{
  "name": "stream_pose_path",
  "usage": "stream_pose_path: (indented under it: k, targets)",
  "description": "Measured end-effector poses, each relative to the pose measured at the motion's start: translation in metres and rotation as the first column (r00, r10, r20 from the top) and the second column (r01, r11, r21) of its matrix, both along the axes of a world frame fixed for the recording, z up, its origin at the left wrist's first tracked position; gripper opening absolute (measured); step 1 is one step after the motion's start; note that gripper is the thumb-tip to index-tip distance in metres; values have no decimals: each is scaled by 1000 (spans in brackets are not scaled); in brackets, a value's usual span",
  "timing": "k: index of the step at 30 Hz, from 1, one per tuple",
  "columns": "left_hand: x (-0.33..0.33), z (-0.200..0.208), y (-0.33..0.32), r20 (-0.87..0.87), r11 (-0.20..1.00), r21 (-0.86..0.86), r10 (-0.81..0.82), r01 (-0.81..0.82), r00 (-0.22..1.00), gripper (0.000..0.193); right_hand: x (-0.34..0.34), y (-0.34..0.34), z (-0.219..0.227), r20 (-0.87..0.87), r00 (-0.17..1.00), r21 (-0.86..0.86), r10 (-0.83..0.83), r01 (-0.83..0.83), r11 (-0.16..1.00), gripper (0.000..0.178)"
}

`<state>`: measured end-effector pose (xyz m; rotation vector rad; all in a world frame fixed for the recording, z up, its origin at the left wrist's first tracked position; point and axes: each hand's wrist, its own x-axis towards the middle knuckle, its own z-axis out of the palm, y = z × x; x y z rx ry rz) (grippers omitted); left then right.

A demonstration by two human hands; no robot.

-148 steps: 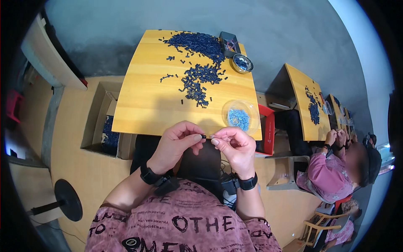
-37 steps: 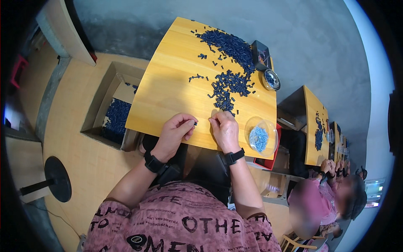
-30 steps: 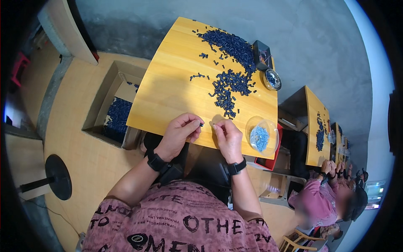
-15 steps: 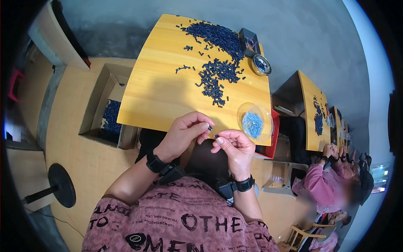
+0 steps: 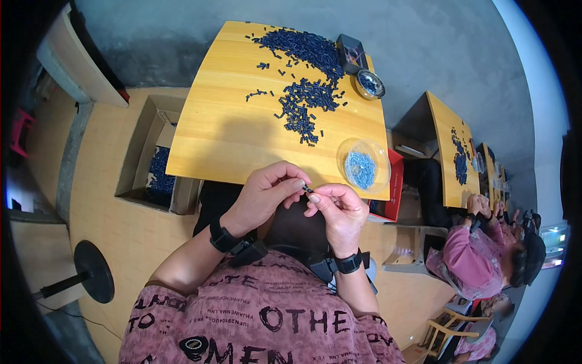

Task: Assembling small blue plastic components into black plastic connectors.

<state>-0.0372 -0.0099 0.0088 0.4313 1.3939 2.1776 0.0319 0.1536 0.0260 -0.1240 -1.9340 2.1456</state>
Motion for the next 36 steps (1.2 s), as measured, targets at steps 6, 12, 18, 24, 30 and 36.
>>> stream_pose_path:
  k: [6,12,18,24,30,36]
  targets:
    - [2,-1,1,-69,997,-71,29,-34,997,10,1,-3,-3,-6,1000,2,-14,14,1000,9]
    - [2,-3,0,-187,992,-70,92,-107,978,8,1,-8,-9,98,995,-173,-11,28,984,6]
    - [0,-7,0,-206,990,-84,96,-115,974,8,-1,-15,-12,125,992,-209,-27,53,977,4]
    - [-6,-4,-1,-251,988,-114,73,-105,965,10,-8,-15,-18,97,995,-314,5,26,949,11]
    - [-7,-5,2,-253,984,-63,146,-167,957,18,-15,-14,-20,51,998,-376,24,-3,926,11]
    - [-5,-5,2,-56,992,11,127,-127,990,19,-15,-16,-27,30,1000,-331,-1,11,943,10]
